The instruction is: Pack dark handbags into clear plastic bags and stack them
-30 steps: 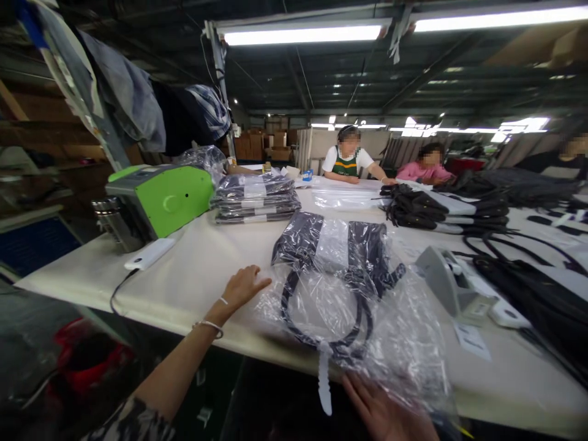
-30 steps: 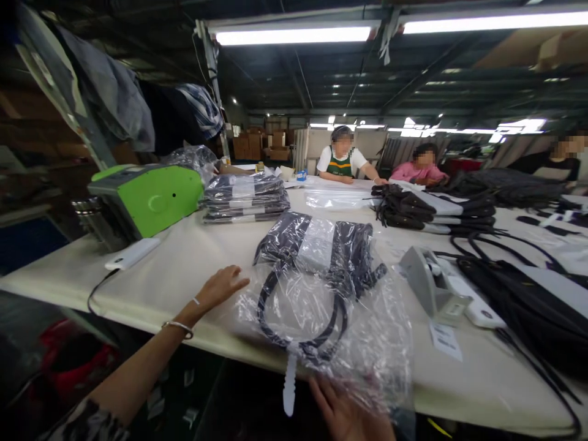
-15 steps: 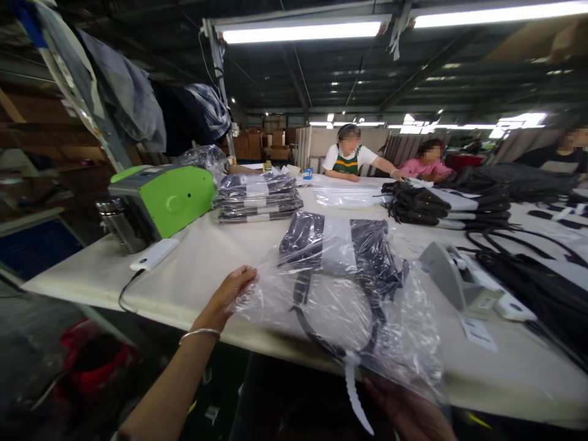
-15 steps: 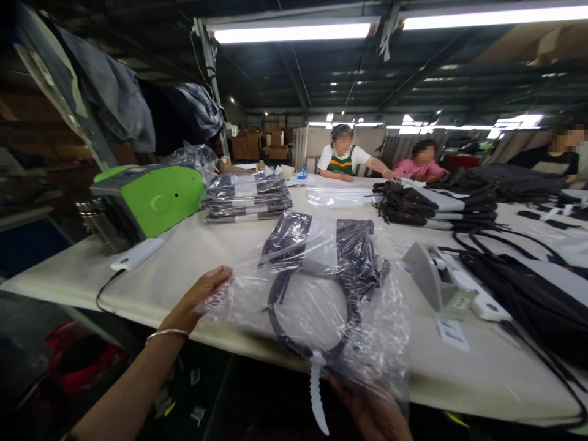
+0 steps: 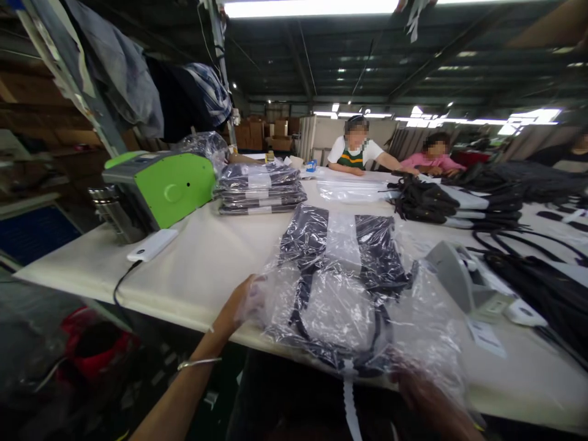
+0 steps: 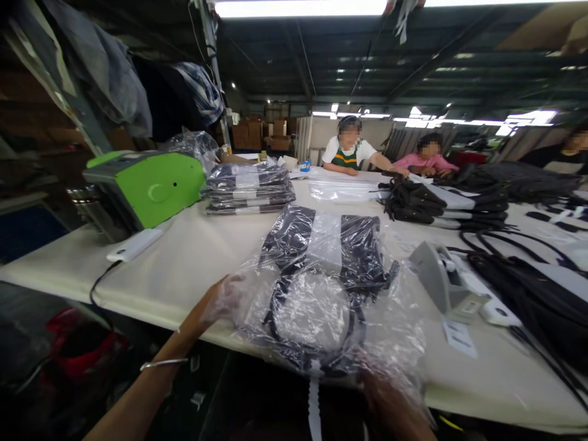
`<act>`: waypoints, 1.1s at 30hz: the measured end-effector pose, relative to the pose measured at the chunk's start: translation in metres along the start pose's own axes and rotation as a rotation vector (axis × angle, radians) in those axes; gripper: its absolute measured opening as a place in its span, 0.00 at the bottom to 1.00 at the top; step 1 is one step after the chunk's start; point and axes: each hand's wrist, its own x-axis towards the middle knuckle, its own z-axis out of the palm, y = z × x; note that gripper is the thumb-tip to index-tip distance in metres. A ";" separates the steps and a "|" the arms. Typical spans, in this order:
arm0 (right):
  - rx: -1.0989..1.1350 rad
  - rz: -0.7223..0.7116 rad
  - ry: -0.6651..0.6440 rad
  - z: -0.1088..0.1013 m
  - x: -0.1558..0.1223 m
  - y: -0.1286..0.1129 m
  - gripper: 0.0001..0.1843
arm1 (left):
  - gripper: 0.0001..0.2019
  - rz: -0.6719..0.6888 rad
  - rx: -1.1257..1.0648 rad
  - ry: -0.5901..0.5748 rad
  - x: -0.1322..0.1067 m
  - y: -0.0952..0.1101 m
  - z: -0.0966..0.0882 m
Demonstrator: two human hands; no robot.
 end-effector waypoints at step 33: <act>-0.079 -0.901 0.191 0.060 -0.033 -0.140 0.19 | 0.17 0.880 1.097 -0.008 -0.068 -0.061 0.142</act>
